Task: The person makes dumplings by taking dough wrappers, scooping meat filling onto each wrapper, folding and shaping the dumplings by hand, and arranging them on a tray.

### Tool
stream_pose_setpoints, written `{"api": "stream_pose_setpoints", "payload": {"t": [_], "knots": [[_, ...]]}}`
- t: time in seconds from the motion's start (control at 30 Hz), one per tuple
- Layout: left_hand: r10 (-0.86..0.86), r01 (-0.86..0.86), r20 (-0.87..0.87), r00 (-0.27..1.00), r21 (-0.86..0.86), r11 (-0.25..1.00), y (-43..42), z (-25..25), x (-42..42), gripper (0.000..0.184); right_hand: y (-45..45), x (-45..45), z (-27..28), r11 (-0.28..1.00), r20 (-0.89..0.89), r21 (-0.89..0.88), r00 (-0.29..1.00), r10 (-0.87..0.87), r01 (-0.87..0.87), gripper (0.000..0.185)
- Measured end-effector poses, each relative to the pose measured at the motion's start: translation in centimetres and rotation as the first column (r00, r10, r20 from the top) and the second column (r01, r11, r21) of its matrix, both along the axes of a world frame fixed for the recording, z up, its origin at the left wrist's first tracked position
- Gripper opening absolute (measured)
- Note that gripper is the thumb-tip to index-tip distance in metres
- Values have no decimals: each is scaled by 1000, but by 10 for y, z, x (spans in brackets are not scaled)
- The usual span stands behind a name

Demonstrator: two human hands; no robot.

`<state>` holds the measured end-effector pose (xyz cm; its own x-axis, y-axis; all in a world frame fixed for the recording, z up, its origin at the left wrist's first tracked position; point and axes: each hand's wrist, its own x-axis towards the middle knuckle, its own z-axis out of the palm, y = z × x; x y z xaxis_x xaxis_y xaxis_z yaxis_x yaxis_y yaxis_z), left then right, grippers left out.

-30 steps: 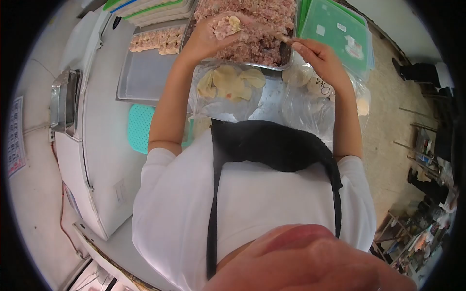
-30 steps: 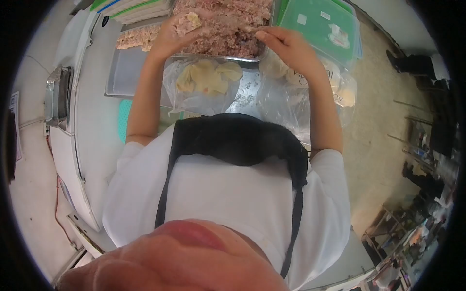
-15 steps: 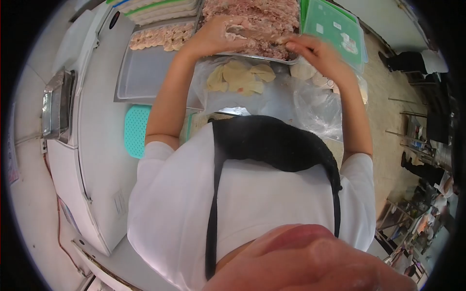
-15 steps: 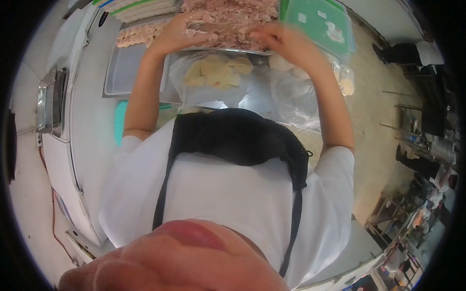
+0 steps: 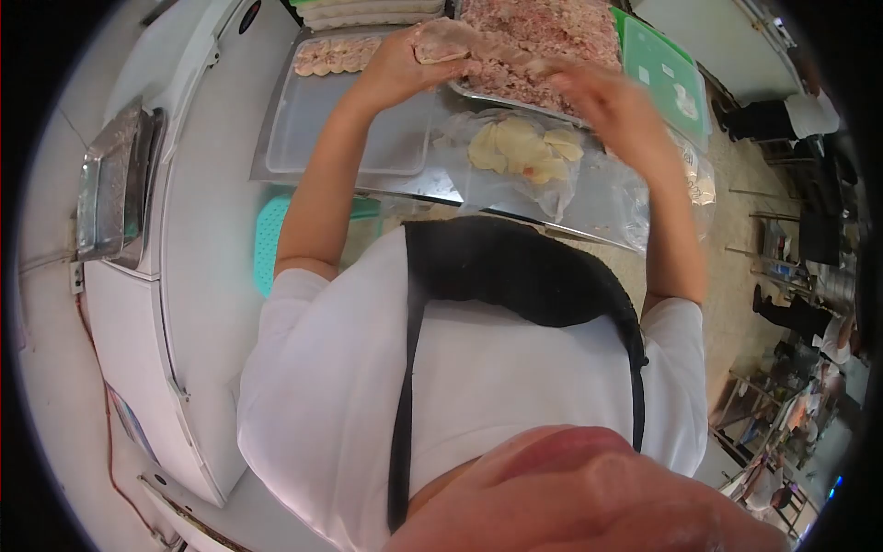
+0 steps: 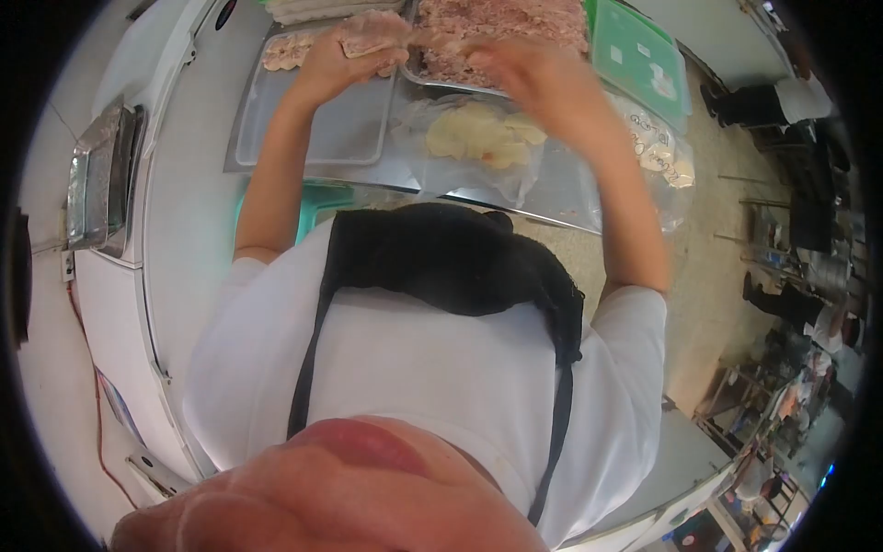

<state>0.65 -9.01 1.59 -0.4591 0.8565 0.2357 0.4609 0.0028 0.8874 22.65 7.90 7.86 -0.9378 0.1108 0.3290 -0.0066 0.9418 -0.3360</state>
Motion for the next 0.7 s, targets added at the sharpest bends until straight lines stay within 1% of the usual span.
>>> {"api": "stream_pose_setpoints", "payload": {"t": [0.03,0.07,0.1,0.17,0.2,0.27,0.3,0.37,0.4,0.47,0.5,0.57,0.6,0.7], "knots": [[-14,14,-21,1000,7,1000,-7,0,-5,35,-12,-10,-12,998,70,64,998,-1,-4,34],[-28,29,-44,999,15,999,-14,0,-10,36,-24,-21,-20,994,108,-110,994,22,-10,31],[-42,43,-67,997,23,999,-20,0,-15,38,-28,-24,-20,991,130,-133,992,2,16,31],[3,-8,-76,997,-65,998,-34,-12,-36,41,-31,-28,-21,982,177,-179,984,-30,62,29],[23,-32,-78,997,-114,993,-43,-20,-46,43,-26,-26,-27,992,127,-117,992,-26,41,32],[109,-124,-289,951,-35,992,-63,-33,-62,47,-21,-11,-46,955,121,-244,983,-141,167,34],[158,-166,-390,907,14,986,-73,-41,-71,48,-16,-3,-58,926,121,-303,973,-197,225,35],[191,-257,-325,926,-174,951,-88,-73,-100,50,0,23,-96,830,123,-466,952,-282,306,35],[208,-291,-295,932,-270,918,-91,-94,-112,51,0,35,-103,747,191,-544,923,-333,382,34],[215,-344,-412,886,-271,899,-90,-143,-132,52,-11,62,-110,538,336,-662,848,-410,522,32],[213,-368,-469,857,-268,890,-89,-155,-137,53,-15,73,-116,468,358,-700,832,-425,540,32],[269,-393,-407,873,-257,883,-80,-157,-133,56,-22,91,-126,318,401,-763,798,-450,563,33],[296,-405,-376,878,-253,879,-74,-157,-129,57,-24,95,-127,320,403,-755,790,-462,572,33],[410,-504,-360,838,-225,834,-58,-156,-112,59,-25,102,-127,326,396,-740,773,-495,588,33]]}}
